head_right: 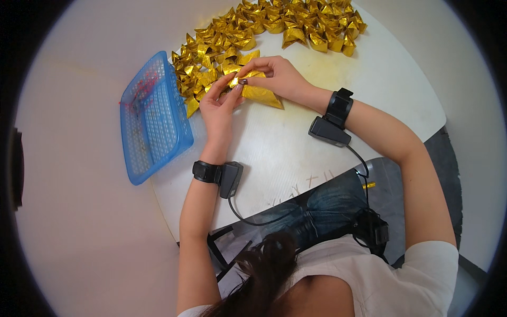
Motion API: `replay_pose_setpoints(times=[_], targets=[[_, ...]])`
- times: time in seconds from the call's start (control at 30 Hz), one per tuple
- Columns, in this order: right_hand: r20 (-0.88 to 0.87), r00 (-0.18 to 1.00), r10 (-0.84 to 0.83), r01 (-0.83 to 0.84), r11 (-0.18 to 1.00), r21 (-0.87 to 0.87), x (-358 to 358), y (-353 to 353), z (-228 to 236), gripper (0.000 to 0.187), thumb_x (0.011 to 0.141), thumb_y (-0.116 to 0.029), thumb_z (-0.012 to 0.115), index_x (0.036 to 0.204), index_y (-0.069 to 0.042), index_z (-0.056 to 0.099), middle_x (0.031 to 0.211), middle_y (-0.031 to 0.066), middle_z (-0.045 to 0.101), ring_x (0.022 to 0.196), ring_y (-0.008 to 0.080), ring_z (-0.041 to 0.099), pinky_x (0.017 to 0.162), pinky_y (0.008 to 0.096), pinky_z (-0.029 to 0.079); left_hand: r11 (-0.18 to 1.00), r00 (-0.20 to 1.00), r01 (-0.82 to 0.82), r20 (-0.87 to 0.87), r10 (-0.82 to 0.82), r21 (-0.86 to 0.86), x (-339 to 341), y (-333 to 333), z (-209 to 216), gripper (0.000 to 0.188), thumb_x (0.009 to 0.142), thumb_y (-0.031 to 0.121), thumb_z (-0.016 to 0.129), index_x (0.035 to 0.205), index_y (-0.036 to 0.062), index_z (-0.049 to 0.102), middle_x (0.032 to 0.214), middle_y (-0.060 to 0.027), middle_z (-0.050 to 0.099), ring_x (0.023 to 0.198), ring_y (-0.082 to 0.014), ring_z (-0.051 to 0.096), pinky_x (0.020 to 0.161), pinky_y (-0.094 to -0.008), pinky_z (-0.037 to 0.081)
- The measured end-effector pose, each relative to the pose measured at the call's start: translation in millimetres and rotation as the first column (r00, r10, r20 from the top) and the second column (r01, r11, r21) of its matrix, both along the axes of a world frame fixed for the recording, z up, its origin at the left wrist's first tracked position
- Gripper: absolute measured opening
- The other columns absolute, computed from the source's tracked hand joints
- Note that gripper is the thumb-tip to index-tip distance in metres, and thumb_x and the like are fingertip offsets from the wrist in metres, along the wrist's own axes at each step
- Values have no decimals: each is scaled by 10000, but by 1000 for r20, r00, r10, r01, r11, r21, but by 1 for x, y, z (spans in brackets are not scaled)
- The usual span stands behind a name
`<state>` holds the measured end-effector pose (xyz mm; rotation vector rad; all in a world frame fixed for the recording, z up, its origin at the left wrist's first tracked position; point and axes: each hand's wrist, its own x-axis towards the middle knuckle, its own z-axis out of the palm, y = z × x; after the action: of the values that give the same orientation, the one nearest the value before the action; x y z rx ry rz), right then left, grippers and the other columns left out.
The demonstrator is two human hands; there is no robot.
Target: Folding gold-colored joss paper into decorative shapes.
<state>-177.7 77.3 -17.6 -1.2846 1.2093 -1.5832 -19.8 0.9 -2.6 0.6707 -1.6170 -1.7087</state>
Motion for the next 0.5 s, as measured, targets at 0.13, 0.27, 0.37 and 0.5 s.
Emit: replay_pose_setpoints(times=[0.13,0.27,0.37,0.5], targets=[[-29,1000,6,-6,1000,1,-1,0,0,195,843,-85,619,1016,6,626,970,43,654,900,85,598,812,221,455,1000,1000,-2,3,2,4,0,1,2,365,810,1,659,1161,-19,559,1128,-81,592,842,-109,630,674,-216,534],[-26,1000,1,-1,1000,8,1,-1,-1,189,845,-84,617,1011,4,624,971,46,654,902,87,597,817,224,453,1000,1000,2,6,-2,-2,2,1,3,377,803,-2,667,1163,-18,558,1126,-83,594,859,-110,627,702,-219,525],[-24,1000,9,-9,1000,1,0,-3,-1,177,846,-75,607,1004,3,623,970,48,653,904,90,596,823,231,454,1000,1000,3,-14,-3,-20,1,0,1,371,803,5,670,1158,-21,562,1066,-71,613,805,-93,622,694,-208,518],[-30,1000,2,-2,1000,4,0,-2,-1,165,849,-52,582,1000,1,623,970,54,650,904,94,592,824,234,452,999,1000,-4,-20,4,-46,-1,1,3,372,798,11,678,1151,-26,566,1005,-55,632,729,-62,603,666,-188,502]])
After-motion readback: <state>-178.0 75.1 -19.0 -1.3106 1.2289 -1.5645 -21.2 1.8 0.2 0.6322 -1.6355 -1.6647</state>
